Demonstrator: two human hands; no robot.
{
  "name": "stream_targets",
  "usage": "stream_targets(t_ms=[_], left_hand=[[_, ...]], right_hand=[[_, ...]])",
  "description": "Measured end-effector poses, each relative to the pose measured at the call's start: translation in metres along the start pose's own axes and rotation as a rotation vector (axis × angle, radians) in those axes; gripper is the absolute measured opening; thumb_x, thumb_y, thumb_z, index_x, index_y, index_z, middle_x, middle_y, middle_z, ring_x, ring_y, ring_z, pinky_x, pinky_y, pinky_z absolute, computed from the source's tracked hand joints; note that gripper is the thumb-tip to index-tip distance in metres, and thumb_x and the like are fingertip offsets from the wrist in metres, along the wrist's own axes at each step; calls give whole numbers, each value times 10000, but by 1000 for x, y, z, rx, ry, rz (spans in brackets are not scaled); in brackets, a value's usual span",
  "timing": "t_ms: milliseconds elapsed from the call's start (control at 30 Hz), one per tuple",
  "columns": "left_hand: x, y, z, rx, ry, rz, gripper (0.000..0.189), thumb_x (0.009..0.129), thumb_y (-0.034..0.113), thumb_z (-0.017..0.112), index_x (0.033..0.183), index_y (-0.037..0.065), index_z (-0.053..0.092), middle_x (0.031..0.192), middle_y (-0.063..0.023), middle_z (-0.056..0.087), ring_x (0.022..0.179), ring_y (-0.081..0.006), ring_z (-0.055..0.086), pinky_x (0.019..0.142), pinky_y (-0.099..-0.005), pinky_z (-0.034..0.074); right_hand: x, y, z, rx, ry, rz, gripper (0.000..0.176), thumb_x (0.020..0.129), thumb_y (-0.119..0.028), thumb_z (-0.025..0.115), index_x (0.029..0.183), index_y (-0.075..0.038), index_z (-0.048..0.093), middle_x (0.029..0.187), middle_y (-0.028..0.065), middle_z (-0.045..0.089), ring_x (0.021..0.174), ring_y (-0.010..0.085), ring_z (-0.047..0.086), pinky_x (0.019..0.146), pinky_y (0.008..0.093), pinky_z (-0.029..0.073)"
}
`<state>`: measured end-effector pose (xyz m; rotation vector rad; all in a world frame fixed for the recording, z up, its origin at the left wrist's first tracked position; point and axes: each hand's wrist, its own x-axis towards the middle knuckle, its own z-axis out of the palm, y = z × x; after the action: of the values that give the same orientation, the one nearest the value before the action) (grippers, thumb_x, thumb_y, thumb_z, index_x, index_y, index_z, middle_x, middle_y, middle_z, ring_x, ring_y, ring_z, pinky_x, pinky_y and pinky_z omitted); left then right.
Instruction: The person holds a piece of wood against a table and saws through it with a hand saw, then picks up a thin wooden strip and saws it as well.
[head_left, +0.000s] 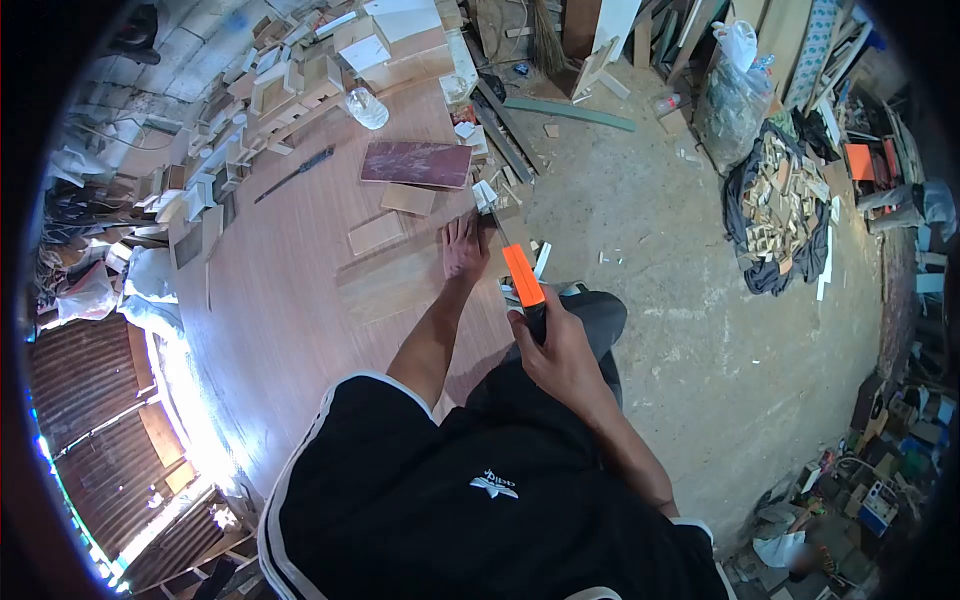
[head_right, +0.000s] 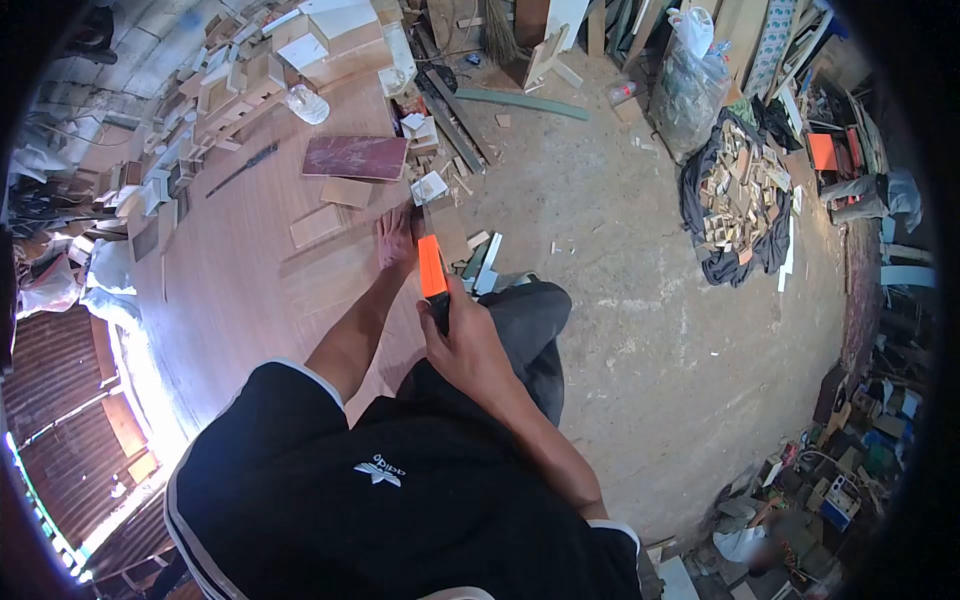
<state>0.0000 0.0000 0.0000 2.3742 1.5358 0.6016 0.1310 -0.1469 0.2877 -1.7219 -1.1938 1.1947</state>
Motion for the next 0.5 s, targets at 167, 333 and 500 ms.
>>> stream_targets(t_ms=[167, 333, 500], left_hand=[[-6, 1, -17, -10, 70, 73, 435, 894, 185, 505, 1304, 42, 484, 1172, -145, 529, 1104, -337, 490, 984, -457, 369], [-9, 2, -14, -9, 63, 54, 432, 897, 180, 502, 1309, 53, 481, 1163, -142, 529, 1102, -326, 491, 980, -451, 374], [-14, 1, -8, -10, 74, 48, 472, 865, 160, 529, 1324, 68, 473, 1171, -142, 517, 1108, -328, 485, 987, -447, 376]], right_hand=[[-15, 10, 15, 114, 9, -19, 203, 901, -58, 586, 1049, 19, 472, 699, 178, 560, 595, 225, 550, 590, 351, 437], [-20, 20, 26, 103, 65, -76, 209, 890, -51, 591, 1031, 27, 458, 696, 199, 564, 631, 281, 617, 575, 368, 433], [-20, 8, 21, 59, 31, -5, 203, 877, -47, 599, 983, 25, 441, 634, 217, 540, 612, 361, 630, 544, 386, 424]])
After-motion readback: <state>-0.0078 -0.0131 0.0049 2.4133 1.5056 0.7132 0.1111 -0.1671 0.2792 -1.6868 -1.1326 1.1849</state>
